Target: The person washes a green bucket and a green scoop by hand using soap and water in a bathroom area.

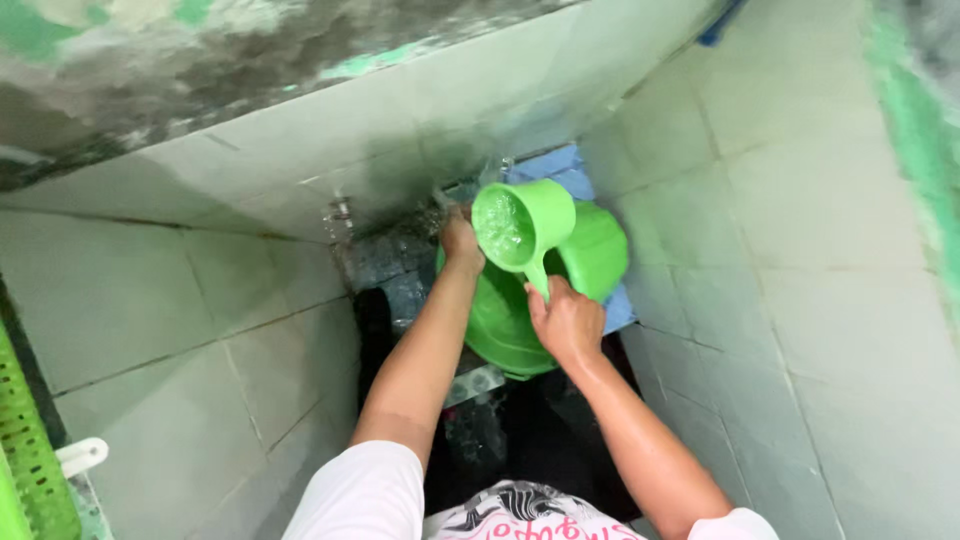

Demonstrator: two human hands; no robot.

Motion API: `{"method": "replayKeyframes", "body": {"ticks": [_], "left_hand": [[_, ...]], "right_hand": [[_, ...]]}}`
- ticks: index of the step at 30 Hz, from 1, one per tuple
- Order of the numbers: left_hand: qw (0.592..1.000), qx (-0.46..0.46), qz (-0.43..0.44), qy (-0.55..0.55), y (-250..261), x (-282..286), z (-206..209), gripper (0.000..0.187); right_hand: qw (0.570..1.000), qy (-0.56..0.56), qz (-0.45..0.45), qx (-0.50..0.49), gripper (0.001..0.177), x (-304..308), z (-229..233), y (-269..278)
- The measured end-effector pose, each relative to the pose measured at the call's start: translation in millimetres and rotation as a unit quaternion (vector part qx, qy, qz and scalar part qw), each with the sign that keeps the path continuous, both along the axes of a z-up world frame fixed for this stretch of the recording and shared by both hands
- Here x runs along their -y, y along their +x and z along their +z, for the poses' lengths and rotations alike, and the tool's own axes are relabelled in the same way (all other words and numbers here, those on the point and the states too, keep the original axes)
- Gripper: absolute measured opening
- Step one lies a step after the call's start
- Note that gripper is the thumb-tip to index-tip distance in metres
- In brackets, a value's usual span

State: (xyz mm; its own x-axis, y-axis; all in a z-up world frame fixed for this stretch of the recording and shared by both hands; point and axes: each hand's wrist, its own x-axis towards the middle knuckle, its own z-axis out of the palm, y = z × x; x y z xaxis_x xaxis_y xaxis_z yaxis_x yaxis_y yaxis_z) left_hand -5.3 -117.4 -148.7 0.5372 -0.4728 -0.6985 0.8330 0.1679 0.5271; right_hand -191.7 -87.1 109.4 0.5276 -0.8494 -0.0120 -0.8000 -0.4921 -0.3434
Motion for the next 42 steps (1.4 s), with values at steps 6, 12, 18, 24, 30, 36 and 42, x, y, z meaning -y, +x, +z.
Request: {"method": "replayKeyframes", "body": {"ticks": [6, 12, 18, 24, 30, 36, 42], "left_hand": [[0.985, -0.026, -0.168, 0.038, -75, 29, 104, 0.027], [0.947, -0.040, -0.318, 0.002, -134, 16, 138, 0.038], [0.891, -0.048, -0.446, 0.070, -183, -34, 88, 0.049], [0.826, -0.042, -0.555, 0.084, -181, -79, 91, 0.053], [0.819, -0.113, -0.535, 0.174, -141, -121, 105, 0.062], [0.956, -0.091, -0.243, 0.134, -85, -152, 65, 0.050], [0.980, -0.031, -0.101, 0.167, -26, -105, 29, 0.051]], "right_hand": [[1.000, -0.018, 0.004, -0.009, 0.033, 39, 54, -76], [0.999, -0.041, 0.013, 0.002, 0.034, 36, 72, -158], [0.999, -0.023, 0.016, -0.044, 0.034, 7, 62, -213], [0.998, -0.005, 0.060, -0.028, 0.033, -22, 48, -228], [0.990, 0.009, 0.138, 0.010, 0.032, -37, 37, -200], [0.978, 0.027, 0.208, 0.017, 0.030, -32, 26, -137], [0.979, -0.026, 0.195, 0.049, 0.029, -7, 14, -62]]}}
